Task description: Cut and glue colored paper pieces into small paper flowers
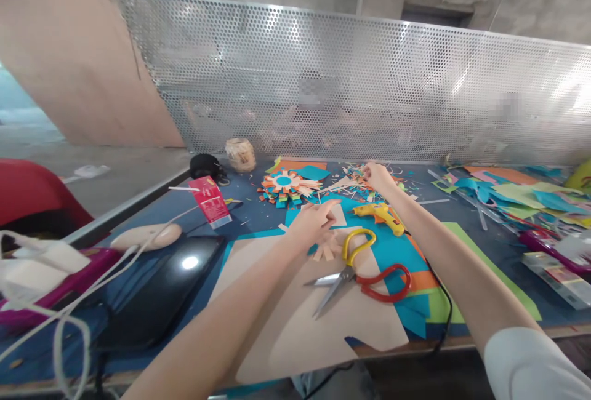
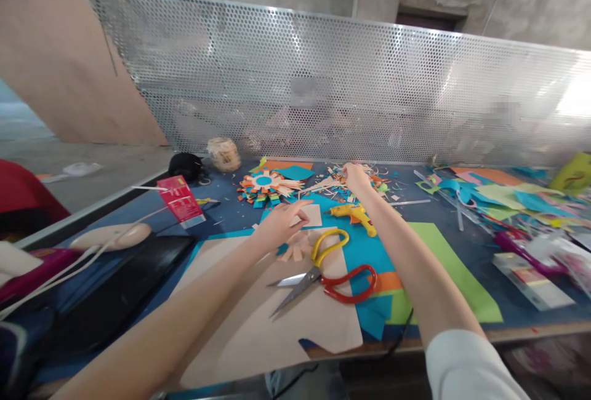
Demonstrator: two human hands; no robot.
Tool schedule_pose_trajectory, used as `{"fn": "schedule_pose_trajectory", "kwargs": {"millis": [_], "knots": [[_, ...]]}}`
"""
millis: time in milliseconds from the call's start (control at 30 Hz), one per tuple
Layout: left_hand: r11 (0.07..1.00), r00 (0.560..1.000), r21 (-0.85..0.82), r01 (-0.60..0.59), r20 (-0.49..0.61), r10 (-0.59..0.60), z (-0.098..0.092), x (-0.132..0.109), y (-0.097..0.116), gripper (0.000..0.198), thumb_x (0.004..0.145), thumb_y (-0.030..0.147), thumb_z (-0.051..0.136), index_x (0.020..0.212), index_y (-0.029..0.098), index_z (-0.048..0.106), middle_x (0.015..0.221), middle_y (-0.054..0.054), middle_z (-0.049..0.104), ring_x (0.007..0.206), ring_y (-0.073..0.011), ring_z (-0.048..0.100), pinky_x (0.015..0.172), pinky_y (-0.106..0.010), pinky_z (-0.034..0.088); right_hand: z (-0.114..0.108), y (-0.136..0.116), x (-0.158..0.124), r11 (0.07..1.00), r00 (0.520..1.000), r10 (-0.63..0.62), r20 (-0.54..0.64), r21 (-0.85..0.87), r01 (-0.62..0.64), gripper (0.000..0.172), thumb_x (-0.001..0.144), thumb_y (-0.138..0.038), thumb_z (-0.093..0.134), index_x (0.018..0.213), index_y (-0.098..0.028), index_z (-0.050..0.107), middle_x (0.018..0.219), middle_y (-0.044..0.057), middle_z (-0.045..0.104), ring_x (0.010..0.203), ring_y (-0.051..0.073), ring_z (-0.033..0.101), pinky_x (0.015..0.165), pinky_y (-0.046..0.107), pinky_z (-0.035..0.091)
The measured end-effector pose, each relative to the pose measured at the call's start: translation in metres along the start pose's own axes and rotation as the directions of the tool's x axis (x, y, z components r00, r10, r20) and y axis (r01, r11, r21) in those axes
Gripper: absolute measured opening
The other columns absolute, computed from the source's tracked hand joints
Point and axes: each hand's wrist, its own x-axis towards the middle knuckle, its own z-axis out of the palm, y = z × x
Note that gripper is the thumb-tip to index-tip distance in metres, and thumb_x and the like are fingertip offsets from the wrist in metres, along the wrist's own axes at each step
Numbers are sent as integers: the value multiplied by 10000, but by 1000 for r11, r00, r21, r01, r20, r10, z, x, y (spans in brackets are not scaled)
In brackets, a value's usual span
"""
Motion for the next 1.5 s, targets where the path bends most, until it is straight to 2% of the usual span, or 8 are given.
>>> {"fn": "schedule_pose_trajectory", "kwargs": {"millis": [267, 433, 633, 833, 1033, 1167, 1367, 1500], "knots": [[997, 1000, -74, 6, 18, -5, 1, 0, -1, 346, 842, 162, 437, 1186, 194, 429, 940, 0, 706, 909, -167, 628, 827, -282, 446, -4, -37, -49, 957, 934, -270, 232, -42, 287, 238, 879, -280, 518, 1069, -145, 565, 1057, 61, 607, 927, 175, 594, 820, 396, 483], [999, 992, -50, 14, 125, -8, 1, -3, 1, 486, 820, 188, 457, 1291, 192, 334, 982, -40, 706, 962, -180, 635, 819, -279, 457, 0, -49, -90, 897, 866, -384, 321, -91, 432, 350, 816, -31, 455, 1088, -197, 599, 942, 66, 696, 1011, 211, 592, 1010, 509, 239], [996, 977, 58, 66, 200, -77, -1, -4, 3, 713, 805, 116, 421, 1413, 155, 50, 1063, -87, 682, 1061, -217, 594, 880, -348, 410, 2, -42, -111, 840, 835, -431, 342, -187, 510, 512, 799, -6, 351, 1272, -161, 469, 1220, 156, 568, 1160, 241, 495, 1018, 509, 226], [985, 965, 141, 100, 226, -130, -1, -3, 4, 644, 825, 100, 340, 1413, 94, 78, 1081, -132, 666, 1045, -249, 597, 872, -373, 398, 5, -42, -118, 792, 787, -474, 395, -199, 577, 583, 787, -13, 343, 1349, -166, 377, 1312, 168, 494, 1209, 241, 461, 1030, 500, 225], [983, 969, 171, 73, 220, -110, 0, -5, 2, 703, 820, 111, 379, 1420, 126, 13, 1053, -129, 674, 1030, -240, 604, 866, -356, 404, -4, -44, -108, 830, 830, -446, 335, -192, 524, 555, 809, -50, 355, 1351, -169, 365, 1343, 149, 467, 1249, 245, 412, 1029, 529, 202], [986, 977, 155, 69, 189, -98, 0, -6, 3, 699, 814, 102, 377, 1418, 115, 26, 1012, -135, 683, 1007, -236, 616, 871, -361, 411, -11, -48, -108, 865, 861, -423, 282, -157, 477, 500, 832, -93, 402, 1315, -223, 406, 1179, 99, 614, 1202, 234, 461, 1009, 548, 210], [993, 988, 73, 95, 117, -103, -10, -4, 3, 626, 799, 102, 399, 1386, 150, 186, 1032, -99, 684, 996, -207, 623, 867, -325, 436, -11, -47, -82, 943, 951, -261, 165, -166, 287, 366, 853, -144, 502, 1216, -177, 475, 939, 40, 665, 914, 163, 603, 927, 407, 395], [989, 988, 37, 142, 50, -144, -24, -5, -10, 476, 811, 134, 384, 1286, 164, 378, 1100, -85, 661, 989, -214, 625, 835, -314, 461, -10, -33, -38, 964, 988, -106, 113, -230, 130, 309, 877, -318, 518, 1137, -151, 524, 1122, 76, 564, 944, 188, 581, 792, 395, 499]]}}
